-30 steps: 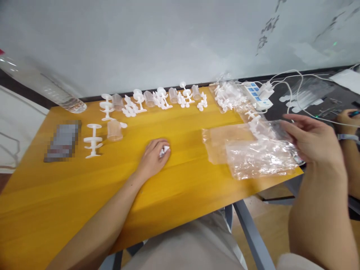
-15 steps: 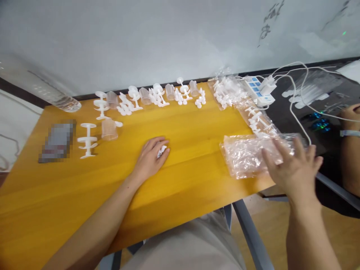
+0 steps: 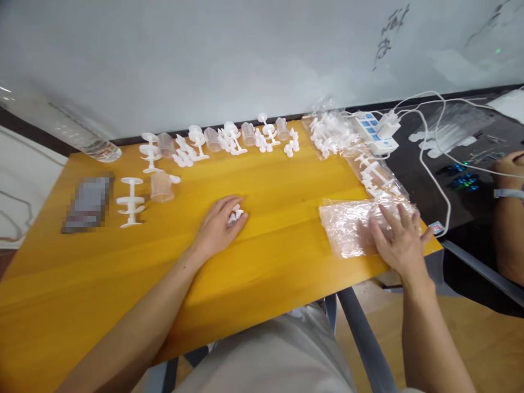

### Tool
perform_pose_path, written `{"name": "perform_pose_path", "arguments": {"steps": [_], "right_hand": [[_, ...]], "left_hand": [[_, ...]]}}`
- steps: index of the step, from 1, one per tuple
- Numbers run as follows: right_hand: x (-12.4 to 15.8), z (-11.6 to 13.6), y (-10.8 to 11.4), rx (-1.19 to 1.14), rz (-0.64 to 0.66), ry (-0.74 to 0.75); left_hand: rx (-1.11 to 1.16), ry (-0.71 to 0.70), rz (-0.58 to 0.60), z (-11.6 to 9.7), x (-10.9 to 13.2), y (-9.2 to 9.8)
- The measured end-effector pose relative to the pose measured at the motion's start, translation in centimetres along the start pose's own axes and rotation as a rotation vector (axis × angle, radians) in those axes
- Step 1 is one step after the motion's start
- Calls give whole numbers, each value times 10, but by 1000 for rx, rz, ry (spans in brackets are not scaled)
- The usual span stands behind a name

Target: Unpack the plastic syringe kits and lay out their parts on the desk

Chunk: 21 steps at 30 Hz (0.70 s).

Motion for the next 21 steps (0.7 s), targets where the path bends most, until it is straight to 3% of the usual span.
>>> {"name": "perform_pose_path", "arguments": {"steps": [4,7,9,11,14,17,21], "right_hand": [[-4,32,36,6,-231,148],[0,100,64,-190,-306,361],[1,162,71,-388,-192,467],[2,230,67,-482,36,626],[-2,308,45,-391,359,750],[-12,344,24,-249,501,829],[-19,346,13,-183,565,898]], "left_hand": [[69,94,24,8,9,27],[50,197,7,19,27,45],[20,258,-7,24,38,49],[-8,266,-13,24,44,46],[-40,217,-10,20,45,40],[-62,193,18,20,45,42],[-25,165,47,23,47,51]]}}
Point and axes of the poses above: each hand's wrist, its own x-axis away from the middle knuckle, its own y-axis out of the back of the hand, z = x × y, the point moved 4 cm from there along -x, towards the middle knuckle, and after that the axes turned 6 degrees about y, right-handed, at the moved point
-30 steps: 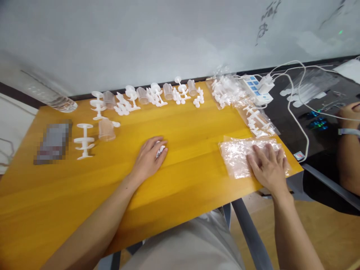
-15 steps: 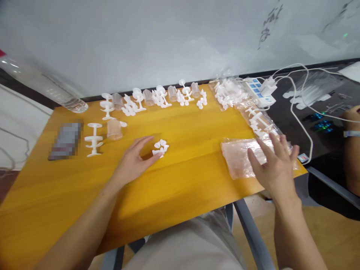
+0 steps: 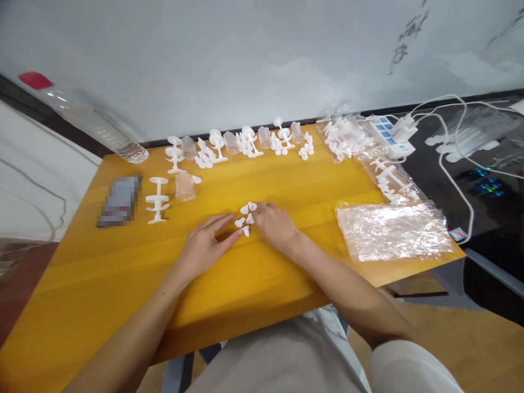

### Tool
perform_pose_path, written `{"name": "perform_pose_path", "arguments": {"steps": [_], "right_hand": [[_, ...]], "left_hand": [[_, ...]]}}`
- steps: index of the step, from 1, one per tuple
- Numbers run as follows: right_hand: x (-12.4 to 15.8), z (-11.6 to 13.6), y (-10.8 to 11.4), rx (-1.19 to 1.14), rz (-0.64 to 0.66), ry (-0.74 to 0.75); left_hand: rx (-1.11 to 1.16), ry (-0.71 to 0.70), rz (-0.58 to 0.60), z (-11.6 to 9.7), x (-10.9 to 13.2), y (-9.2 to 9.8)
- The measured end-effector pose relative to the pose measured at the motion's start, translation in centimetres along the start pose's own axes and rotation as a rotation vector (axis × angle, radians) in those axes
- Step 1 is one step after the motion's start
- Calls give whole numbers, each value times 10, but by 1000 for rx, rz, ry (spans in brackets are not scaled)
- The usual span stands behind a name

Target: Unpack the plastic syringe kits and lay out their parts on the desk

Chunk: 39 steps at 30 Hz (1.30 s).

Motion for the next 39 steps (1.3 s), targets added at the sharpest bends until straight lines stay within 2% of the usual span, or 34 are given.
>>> {"name": "perform_pose_path", "arguments": {"steps": [3,6,8,10,12,16,18,20,24,27,30,35,39], "right_hand": [[6,-8,10,-24,-41,-25],[-1,-16,31,-148,-192,-42],[-19,-21,45,-267,-313,-16],[-47,-27,53,-387,-367,8],[-83,-29,51,-484,-339,34],[-146,-20,33,-527,-233,113],[-168,-13,25,-518,-202,140],[-182,-6,19,-523,-185,158],[-202,3,13,-550,-151,204],[-215,7,13,-548,-140,209],[-225,15,17,-449,-94,198],[-230,38,28,-362,-6,255],[-226,46,33,-346,6,266]], "left_hand": [[37,-33,20,-2,-4,1],[27,-8,62,-1,-11,-1],[14,33,77,4,-16,3],[-4,61,59,12,-22,13],[-30,87,9,21,-32,29],[-151,143,-185,41,-66,63],[-230,130,-262,50,-84,72],[-302,130,-285,58,-98,75],[-404,151,-244,76,-103,74],[-448,158,-238,87,-93,75],[-468,193,-261,96,-82,77],[-451,171,-217,104,-74,78],[-394,199,-281,100,-69,86]]}}
Point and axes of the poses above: each hand's wrist, its own x-axis away from the middle knuckle, its own y-axis out of the back of the hand, z = x × y, the point moved 4 cm from there along -x, towards the middle knuckle, and after that the axes turned 6 degrees about y, right-handed, at the moved point
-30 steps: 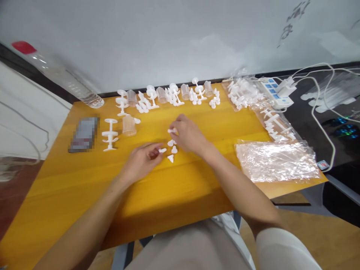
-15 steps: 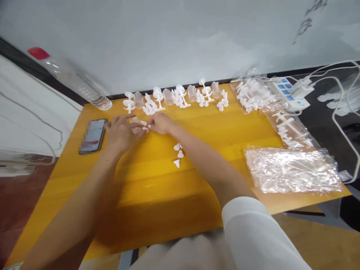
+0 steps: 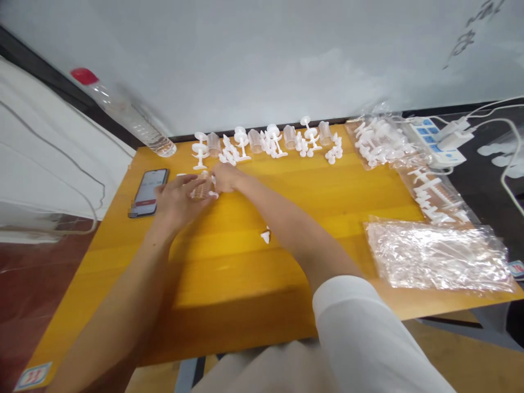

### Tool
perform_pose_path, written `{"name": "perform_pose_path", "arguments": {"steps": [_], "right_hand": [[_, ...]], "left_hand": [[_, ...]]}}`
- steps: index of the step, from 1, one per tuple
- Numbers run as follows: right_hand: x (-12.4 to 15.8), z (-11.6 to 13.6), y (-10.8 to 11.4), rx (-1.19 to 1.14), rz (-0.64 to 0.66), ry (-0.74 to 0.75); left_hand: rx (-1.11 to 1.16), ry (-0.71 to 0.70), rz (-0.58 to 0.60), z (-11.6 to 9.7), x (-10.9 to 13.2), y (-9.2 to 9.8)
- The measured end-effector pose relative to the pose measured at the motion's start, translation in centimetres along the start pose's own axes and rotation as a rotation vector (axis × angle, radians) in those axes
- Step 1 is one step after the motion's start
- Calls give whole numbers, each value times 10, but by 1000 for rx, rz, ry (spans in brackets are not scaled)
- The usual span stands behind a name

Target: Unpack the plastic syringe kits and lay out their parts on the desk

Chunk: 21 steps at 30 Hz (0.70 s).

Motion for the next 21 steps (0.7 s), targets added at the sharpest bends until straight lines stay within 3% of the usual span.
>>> {"name": "perform_pose_path", "arguments": {"steps": [3,5,9,12,16,21], "right_hand": [[20,-5,14,12,-24,-11],[46,-11,30,34,-21,-14],[118,-16,51,129,161,-17],[160,-14,48,195,257,-29],[179,-14,31,275,246,-12],[170,-28,19,220,195,-1]], "left_hand": [[129,-21,-44,-18,20,17],[282,-55,21,-40,43,23],[443,-100,323,-92,92,11],[354,-118,352,-119,109,-4],[289,-141,357,-123,110,-15],[346,-99,309,-94,93,-11]]}}
Point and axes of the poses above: each hand's wrist, its own x-axis away from the middle knuckle, its own y-axis out of the back of the hand, z = x × y, the point moved 4 cm from there along -x, towards the middle knuckle, and after that the axes turned 6 degrees about y, right-handed, at the moved point
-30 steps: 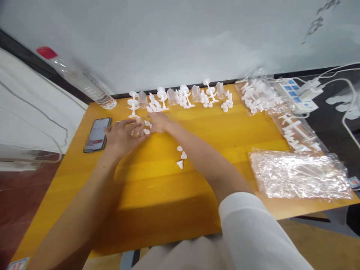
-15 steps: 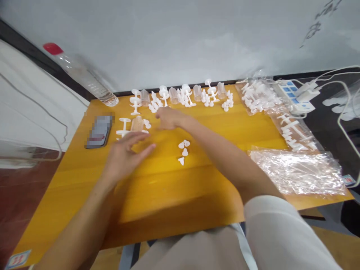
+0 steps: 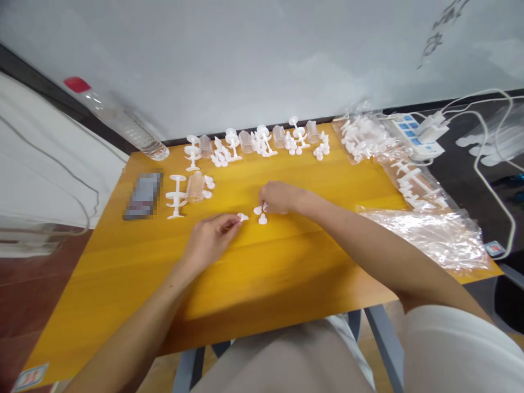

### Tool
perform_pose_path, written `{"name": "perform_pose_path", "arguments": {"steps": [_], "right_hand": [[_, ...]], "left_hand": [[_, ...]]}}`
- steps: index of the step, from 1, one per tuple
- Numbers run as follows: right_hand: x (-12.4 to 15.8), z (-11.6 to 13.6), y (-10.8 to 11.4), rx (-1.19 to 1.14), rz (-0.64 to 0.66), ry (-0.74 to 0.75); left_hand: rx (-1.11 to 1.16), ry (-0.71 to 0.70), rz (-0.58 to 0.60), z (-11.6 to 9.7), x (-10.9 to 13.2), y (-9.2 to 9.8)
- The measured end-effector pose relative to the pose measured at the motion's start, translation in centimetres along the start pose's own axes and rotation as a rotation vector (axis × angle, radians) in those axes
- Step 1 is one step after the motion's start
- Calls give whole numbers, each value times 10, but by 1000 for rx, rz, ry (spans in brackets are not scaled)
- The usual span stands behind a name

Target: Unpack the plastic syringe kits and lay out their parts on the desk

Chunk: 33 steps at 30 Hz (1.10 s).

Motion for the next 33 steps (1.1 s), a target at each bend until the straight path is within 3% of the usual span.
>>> {"name": "perform_pose_path", "arguments": {"steps": [4,10,13,15,19,23,27,31,33], "right_hand": [[-9,-12,4,7,-99,-53],[-13,-12,8,68,-50,-19],[-16,-13,9,78,-67,-78],[-19,-13,10,94,-52,-141],[-29,-6,11,29,-34,-164],[-43,-4,13,-126,-198,-182],[-56,-14,6,-230,-269,-211],[-52,-34,8,-300,-347,-283],[-48,-44,11,-309,-367,-326]], "left_hand": [[79,101,-35,24,-21,14],[215,289,250,54,-48,14],[104,323,271,60,-48,16],[10,298,194,57,-45,17],[-189,92,-10,36,-39,14],[-384,35,-44,24,-48,8],[-355,-21,-18,18,-68,-1],[-316,-15,-120,4,-95,-14],[-316,13,-110,-3,-108,-20]]}}
Point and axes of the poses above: each hand's wrist, its own x-axis away from the middle knuckle, its own y-axis out of the back of the hand, z = x × y, the point moved 4 cm from there along -x, towards the middle knuckle, and after that the axes turned 6 degrees about y, right-handed, at the moved point
